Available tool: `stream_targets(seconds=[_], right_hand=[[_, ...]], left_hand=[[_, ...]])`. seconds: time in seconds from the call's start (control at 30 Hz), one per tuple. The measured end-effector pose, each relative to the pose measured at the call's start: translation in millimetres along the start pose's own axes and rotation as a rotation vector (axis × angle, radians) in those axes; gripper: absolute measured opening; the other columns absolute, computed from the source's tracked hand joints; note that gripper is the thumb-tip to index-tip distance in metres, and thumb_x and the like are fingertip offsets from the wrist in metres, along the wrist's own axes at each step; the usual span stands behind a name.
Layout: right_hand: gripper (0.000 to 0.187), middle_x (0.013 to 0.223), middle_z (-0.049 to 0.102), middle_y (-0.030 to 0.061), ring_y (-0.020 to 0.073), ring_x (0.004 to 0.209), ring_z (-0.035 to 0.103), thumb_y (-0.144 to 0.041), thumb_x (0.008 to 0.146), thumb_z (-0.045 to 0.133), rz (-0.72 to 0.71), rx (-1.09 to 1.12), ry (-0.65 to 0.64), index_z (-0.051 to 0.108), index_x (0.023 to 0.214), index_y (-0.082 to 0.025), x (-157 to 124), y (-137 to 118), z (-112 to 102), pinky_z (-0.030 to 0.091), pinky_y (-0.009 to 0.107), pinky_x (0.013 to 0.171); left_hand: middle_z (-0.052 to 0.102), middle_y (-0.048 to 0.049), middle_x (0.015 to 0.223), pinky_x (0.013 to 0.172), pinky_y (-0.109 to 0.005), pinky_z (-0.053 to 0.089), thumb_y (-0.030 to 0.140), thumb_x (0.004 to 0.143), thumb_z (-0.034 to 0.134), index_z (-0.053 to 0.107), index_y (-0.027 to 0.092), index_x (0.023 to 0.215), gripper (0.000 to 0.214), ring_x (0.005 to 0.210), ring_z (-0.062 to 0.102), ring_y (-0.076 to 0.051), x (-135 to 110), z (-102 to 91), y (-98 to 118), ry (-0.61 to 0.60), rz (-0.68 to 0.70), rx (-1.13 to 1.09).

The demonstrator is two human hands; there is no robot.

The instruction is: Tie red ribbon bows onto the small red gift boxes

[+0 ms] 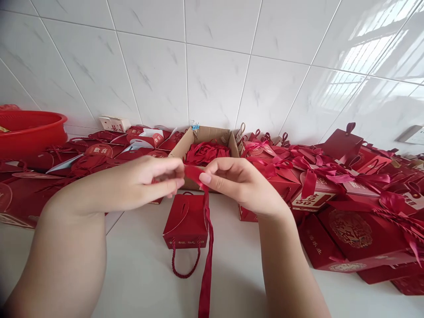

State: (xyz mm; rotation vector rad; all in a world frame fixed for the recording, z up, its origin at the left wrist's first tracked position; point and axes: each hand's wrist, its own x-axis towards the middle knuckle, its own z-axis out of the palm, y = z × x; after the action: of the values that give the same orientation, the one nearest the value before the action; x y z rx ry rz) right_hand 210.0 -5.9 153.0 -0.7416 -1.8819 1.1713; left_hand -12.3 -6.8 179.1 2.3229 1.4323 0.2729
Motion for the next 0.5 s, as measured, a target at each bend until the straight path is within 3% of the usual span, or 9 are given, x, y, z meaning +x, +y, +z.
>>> stream_targets(seconds=[0.1,0.17,0.37,0.5], right_hand=[[0.016,0.074,0.061,0.0009,0.0156,0.077,0.058,-0.034,0.085,0.062,-0.108,0.015,0.186,0.064,0.076,-0.022,-7.1,-5.1,-0.6,0.047,0.032,0.077],[0.013,0.073,0.061,0.0001,0.0161,0.077,0.059,-0.033,0.085,0.061,-0.178,0.020,0.303,0.064,0.076,-0.025,-12.2,-9.8,-1.0,0.048,0.032,0.076],[0.013,0.072,0.058,0.0006,0.0174,0.079,0.060,-0.029,0.088,0.056,-0.341,-0.020,0.606,0.063,0.078,-0.029,-25.7,-22.8,2.1,0.047,0.034,0.080],[0.003,0.072,0.058,0.0002,0.0175,0.072,0.059,-0.031,0.084,0.059,-0.263,-0.045,0.533,0.061,0.086,-0.030,-23.7,-21.9,6.6,0.049,0.034,0.073]], left_hand=[[0.063,-0.0015,0.073,0.048,-0.029,0.033,0.059,0.076,0.048,0.057,0.024,0.075,0.036,0.055,0.053,-0.017,7.2,6.5,-4.4,-0.247,-0.111,0.134],[0.065,-0.0028,0.080,0.049,-0.030,0.035,0.063,0.070,0.053,0.058,0.025,0.078,0.039,0.060,0.056,-0.019,13.9,12.1,-4.9,-0.337,-0.123,0.155],[0.063,-0.0031,0.091,0.047,-0.030,0.036,0.058,0.057,0.065,0.053,0.025,0.084,0.044,0.063,0.057,-0.021,28.7,29.9,0.4,-0.352,-0.029,0.198],[0.062,-0.0023,0.085,0.044,-0.029,0.032,0.046,0.058,0.065,0.049,0.024,0.076,0.032,0.056,0.052,-0.018,30.6,33.2,-1.0,-0.344,-0.054,0.226]])
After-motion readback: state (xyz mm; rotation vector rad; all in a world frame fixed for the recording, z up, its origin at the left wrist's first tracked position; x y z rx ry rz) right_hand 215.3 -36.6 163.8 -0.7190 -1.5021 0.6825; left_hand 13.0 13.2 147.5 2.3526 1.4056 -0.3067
